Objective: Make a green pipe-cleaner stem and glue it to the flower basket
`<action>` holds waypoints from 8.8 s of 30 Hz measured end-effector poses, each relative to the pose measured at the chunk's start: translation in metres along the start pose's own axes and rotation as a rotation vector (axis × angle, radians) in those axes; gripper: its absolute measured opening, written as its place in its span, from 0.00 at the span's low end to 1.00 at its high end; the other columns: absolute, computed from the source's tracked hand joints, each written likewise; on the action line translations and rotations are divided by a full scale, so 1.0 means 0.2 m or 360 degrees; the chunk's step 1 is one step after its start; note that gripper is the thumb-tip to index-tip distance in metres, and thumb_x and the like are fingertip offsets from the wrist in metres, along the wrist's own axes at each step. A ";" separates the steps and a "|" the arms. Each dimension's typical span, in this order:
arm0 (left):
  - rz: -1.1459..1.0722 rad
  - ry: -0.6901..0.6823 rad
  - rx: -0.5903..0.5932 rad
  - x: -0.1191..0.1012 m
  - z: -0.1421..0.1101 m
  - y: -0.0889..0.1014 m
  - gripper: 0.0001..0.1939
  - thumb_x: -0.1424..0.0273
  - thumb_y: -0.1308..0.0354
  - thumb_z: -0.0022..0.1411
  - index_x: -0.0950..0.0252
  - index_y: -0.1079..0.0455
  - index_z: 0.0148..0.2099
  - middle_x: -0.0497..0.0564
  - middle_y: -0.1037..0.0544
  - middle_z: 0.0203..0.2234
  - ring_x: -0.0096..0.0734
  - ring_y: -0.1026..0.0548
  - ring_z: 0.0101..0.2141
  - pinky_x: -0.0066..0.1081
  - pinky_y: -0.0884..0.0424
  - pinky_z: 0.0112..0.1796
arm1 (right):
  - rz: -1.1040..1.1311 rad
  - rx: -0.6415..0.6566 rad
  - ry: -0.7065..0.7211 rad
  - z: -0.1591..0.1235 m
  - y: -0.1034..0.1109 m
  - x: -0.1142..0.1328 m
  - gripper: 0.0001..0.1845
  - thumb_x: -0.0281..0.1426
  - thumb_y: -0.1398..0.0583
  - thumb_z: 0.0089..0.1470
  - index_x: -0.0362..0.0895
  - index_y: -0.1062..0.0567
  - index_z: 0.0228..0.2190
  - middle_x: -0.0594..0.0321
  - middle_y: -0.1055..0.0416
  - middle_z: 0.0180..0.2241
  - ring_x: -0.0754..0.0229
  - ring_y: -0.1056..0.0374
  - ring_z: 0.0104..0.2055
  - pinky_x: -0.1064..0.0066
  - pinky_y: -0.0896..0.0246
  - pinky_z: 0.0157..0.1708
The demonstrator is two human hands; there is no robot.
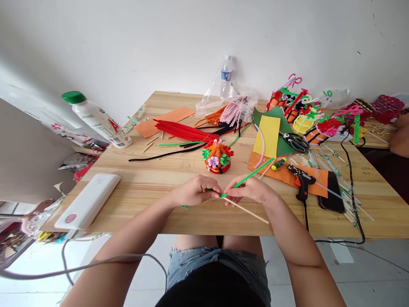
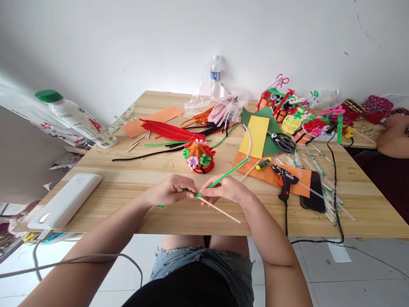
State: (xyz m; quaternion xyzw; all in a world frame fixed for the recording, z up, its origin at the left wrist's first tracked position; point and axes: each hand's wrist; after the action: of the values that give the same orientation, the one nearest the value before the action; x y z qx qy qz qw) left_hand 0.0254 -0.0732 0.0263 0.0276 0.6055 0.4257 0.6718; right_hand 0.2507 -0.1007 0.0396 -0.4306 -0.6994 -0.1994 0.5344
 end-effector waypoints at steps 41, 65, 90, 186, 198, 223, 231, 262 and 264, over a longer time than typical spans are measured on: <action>-0.0107 -0.0151 -0.0322 -0.04 0.02 -0.02 0.18 0.62 0.51 0.68 0.69 0.25 0.38 0.51 0.29 0.21 0.26 0.32 0.24 0.26 0.35 0.27 | -0.0384 -0.0298 0.0362 0.01 0.02 0.01 0.22 0.48 0.37 0.49 0.41 0.24 0.23 0.65 0.34 0.18 0.68 0.45 0.18 0.74 0.51 0.17; 0.0610 -0.0423 -0.0192 0.01 0.02 -0.02 0.13 0.73 0.53 0.68 0.68 0.26 0.40 0.54 0.25 0.24 0.32 0.30 0.28 0.31 0.36 0.32 | -0.0886 -0.0442 0.0338 0.00 0.05 0.02 0.17 0.39 0.39 0.53 0.42 0.24 0.19 0.64 0.31 0.19 0.66 0.43 0.22 0.73 0.50 0.22; 0.1078 -0.0345 -0.0073 0.04 0.03 -0.03 0.15 0.76 0.56 0.67 0.67 0.27 0.39 0.53 0.25 0.25 0.32 0.31 0.28 0.32 0.37 0.32 | -0.1334 -0.0647 0.0720 0.02 0.00 -0.04 0.16 0.34 0.41 0.56 0.41 0.24 0.20 0.63 0.30 0.20 0.66 0.42 0.22 0.73 0.50 0.24; 0.0413 -0.0397 -0.0552 0.07 0.02 0.01 0.11 0.70 0.49 0.67 0.66 0.25 0.38 0.54 0.24 0.26 0.30 0.29 0.28 0.31 0.32 0.33 | 0.0239 0.0019 0.0084 0.03 0.07 -0.02 0.23 0.47 0.31 0.40 0.38 0.25 0.22 0.62 0.30 0.20 0.65 0.36 0.19 0.72 0.37 0.16; 0.0753 0.0205 -0.0957 0.09 0.04 -0.09 0.13 0.71 0.51 0.67 0.68 0.25 0.36 0.50 0.28 0.22 0.27 0.31 0.24 0.27 0.35 0.27 | -0.2373 -0.1400 0.1585 0.08 -0.06 -0.10 0.11 0.25 0.45 0.61 0.41 0.24 0.30 0.57 0.28 0.25 0.59 0.35 0.29 0.67 0.39 0.30; 0.0194 -0.0135 -0.0611 0.05 0.02 -0.01 0.13 0.69 0.49 0.67 0.68 0.26 0.35 0.52 0.27 0.24 0.27 0.30 0.26 0.27 0.34 0.29 | 0.0194 0.0032 0.0407 0.03 0.06 -0.03 0.21 0.46 0.34 0.48 0.40 0.27 0.24 0.63 0.29 0.22 0.61 0.29 0.24 0.71 0.33 0.18; 0.0382 0.0302 -0.0943 0.08 0.04 -0.08 0.13 0.69 0.48 0.65 0.67 0.25 0.34 0.49 0.29 0.22 0.26 0.32 0.24 0.26 0.36 0.27 | -0.2006 -0.1441 0.1415 0.11 -0.05 -0.12 0.11 0.26 0.46 0.60 0.42 0.26 0.28 0.59 0.30 0.25 0.61 0.34 0.27 0.69 0.40 0.28; 0.0425 -0.0357 -0.0564 0.04 0.01 0.01 0.12 0.70 0.50 0.67 0.67 0.26 0.37 0.53 0.26 0.25 0.29 0.30 0.26 0.29 0.33 0.30 | 0.0535 0.0238 0.0188 0.04 0.06 -0.02 0.19 0.40 0.31 0.45 0.42 0.33 0.21 0.68 0.35 0.18 0.68 0.41 0.18 0.77 0.48 0.15; 0.0258 -0.0193 -0.0681 0.04 0.02 -0.01 0.13 0.69 0.49 0.67 0.68 0.26 0.34 0.51 0.28 0.23 0.27 0.31 0.25 0.27 0.34 0.28 | 0.0517 0.0033 0.0455 0.05 0.02 -0.04 0.18 0.42 0.32 0.46 0.43 0.32 0.23 0.68 0.35 0.20 0.68 0.40 0.20 0.75 0.44 0.17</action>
State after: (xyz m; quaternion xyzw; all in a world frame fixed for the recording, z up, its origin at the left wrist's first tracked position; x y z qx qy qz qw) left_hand 0.0285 -0.0674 0.0194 -0.0414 0.4558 0.5945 0.6611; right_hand 0.2491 -0.0934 0.0280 -0.4995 -0.5400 -0.1626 0.6576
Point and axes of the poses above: each hand's wrist, its own z-axis towards the middle knuckle, its own y-axis out of the back of the hand, x = y × z
